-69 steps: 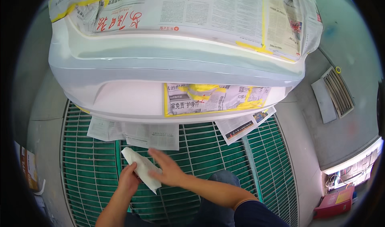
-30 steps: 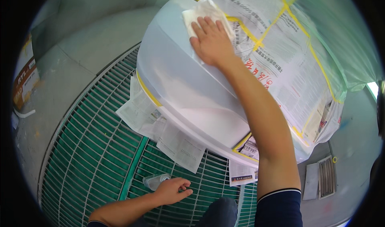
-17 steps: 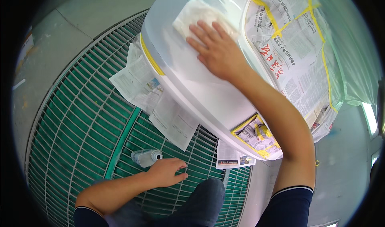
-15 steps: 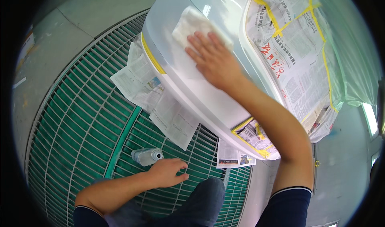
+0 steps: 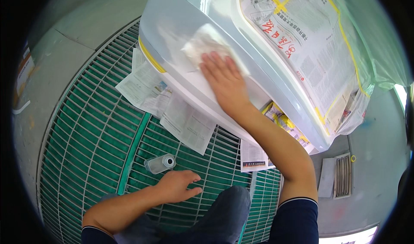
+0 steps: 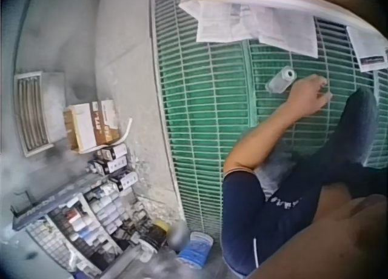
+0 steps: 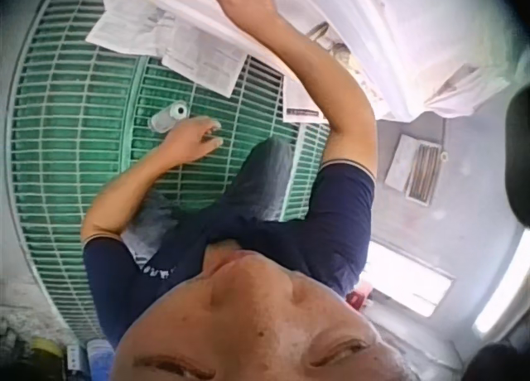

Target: The person wipes the hood and front fender of a white car with a white cloth, repeatedly applying liquid from a small bottle to the cloth. The car is masked with newspaper and yellow tape. The person works methodically across the hood and fender surfaces.

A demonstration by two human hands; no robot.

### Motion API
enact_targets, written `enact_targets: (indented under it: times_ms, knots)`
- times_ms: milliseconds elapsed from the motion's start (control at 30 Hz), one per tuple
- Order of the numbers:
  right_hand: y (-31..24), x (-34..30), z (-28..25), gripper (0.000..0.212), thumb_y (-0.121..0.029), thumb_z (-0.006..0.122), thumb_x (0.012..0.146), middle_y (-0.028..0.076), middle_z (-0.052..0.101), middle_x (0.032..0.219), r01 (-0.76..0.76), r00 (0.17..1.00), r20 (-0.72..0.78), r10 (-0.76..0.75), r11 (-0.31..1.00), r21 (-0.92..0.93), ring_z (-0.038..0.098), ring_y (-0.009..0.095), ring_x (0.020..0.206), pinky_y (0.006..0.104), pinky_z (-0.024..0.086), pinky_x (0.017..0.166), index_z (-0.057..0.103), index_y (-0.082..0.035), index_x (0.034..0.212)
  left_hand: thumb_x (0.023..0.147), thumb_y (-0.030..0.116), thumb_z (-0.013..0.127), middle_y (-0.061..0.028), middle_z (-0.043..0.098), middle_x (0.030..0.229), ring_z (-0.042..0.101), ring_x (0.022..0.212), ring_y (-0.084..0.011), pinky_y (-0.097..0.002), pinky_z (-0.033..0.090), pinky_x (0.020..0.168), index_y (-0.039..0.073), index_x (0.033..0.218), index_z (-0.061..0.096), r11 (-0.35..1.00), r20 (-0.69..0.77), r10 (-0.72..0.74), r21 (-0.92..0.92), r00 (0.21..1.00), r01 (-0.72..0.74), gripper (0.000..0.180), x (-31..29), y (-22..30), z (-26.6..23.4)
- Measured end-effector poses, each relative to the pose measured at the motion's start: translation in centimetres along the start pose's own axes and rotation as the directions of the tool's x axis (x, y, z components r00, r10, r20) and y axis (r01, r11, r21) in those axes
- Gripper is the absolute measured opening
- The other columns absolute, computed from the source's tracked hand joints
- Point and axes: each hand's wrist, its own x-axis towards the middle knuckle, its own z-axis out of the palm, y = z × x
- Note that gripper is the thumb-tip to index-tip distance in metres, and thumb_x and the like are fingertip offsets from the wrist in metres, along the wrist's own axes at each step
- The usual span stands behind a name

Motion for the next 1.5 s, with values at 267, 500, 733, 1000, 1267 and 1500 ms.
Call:
enact_targets:
  times_ms: [267,500,733,1000,1267,1500]
  knots:
    - [2.9,-13.1,-5.1,0.056,-0.002,0.053,0.089,0.010,0.046,0.161,-0.232,0.971,0.013,0.238,0.958,-0.167,0.039,0.030,0.152,0.0523,0.027,0.124,0.058,-0.004,0.145,0.092,0.038,0.073,-0.0145,0.072,0.107,0.073,0.095,-0.0321,-0.0422,0.059,0.080,0.003,0.117,0.070,1.000,0.071,-0.009,-0.003,0.997,0.010,0.043,0.4,0.9,0.6]
    - [0.7,-8.2,1.4,0.052,-0.012,0.060,0.090,0.018,0.058,0.143,-0.174,0.984,0.061,0.168,0.979,0.109,0.050,0.035,0.139,0.0521,0.030,0.122,0.059,-0.001,0.141,0.091,0.038,0.077,-0.0128,0.073,0.107,0.074,0.095,-0.0260,-0.0355,0.061,0.073,0.003,0.115,0.070,0.999,0.051,0.045,0.024,0.998,-0.046,0.044,0.7,0.6,2.1]
    - [-3.5,-5.3,5.0,0.046,-0.022,0.063,0.093,0.015,0.061,0.138,-0.234,0.960,-0.097,0.263,0.942,0.242,0.050,0.032,0.138,0.0501,0.029,0.124,0.065,-0.003,0.134,0.090,0.036,0.079,-0.0142,0.073,0.107,0.074,0.094,-0.0268,-0.0355,0.061,0.073,0.002,0.117,0.070,0.997,0.105,-0.015,0.070,0.994,0.007,0.044,1.1,0.7,2.7]
    - [-2.5,-6.4,5.4,0.044,-0.014,0.063,0.089,0.012,0.066,0.130,-0.348,0.874,-0.273,0.402,0.910,0.225,0.054,0.031,0.133,0.0496,0.033,0.122,0.067,-0.007,0.133,0.090,0.034,0.078,-0.0146,0.072,0.106,0.073,0.097,-0.0282,-0.0360,0.060,0.074,0.002,0.119,0.069,0.993,0.185,-0.070,0.110,0.980,0.051,0.044,1.4,1.9,2.9]
    - [-3.0,-11.1,3.3,0.059,-0.017,0.062,0.091,0.023,0.055,0.144,-0.708,0.578,-0.231,0.783,0.622,0.336,0.045,0.044,0.138,0.0590,0.024,0.122,0.053,0.001,0.147,0.091,0.037,0.073,-0.0150,0.072,0.109,0.072,0.099,-0.0322,-0.0420,0.058,0.081,0.004,0.121,0.068,0.990,0.261,-0.106,0.119,0.959,0.076,0.045,1.1,2.1,2.6]
    - [-6.4,-11.1,4.6,0.068,-0.014,0.064,0.088,0.023,0.044,0.155,-0.760,0.448,-0.242,0.861,0.509,0.404,0.037,0.044,0.142,0.0606,0.022,0.120,0.045,0.004,0.150,0.093,0.037,0.073,-0.0157,0.072,0.110,0.072,0.099,-0.0328,-0.0429,0.058,0.082,0.003,0.122,0.068,0.993,0.279,-0.080,0.109,0.957,0.051,0.045,1.0,2.7,2.7]
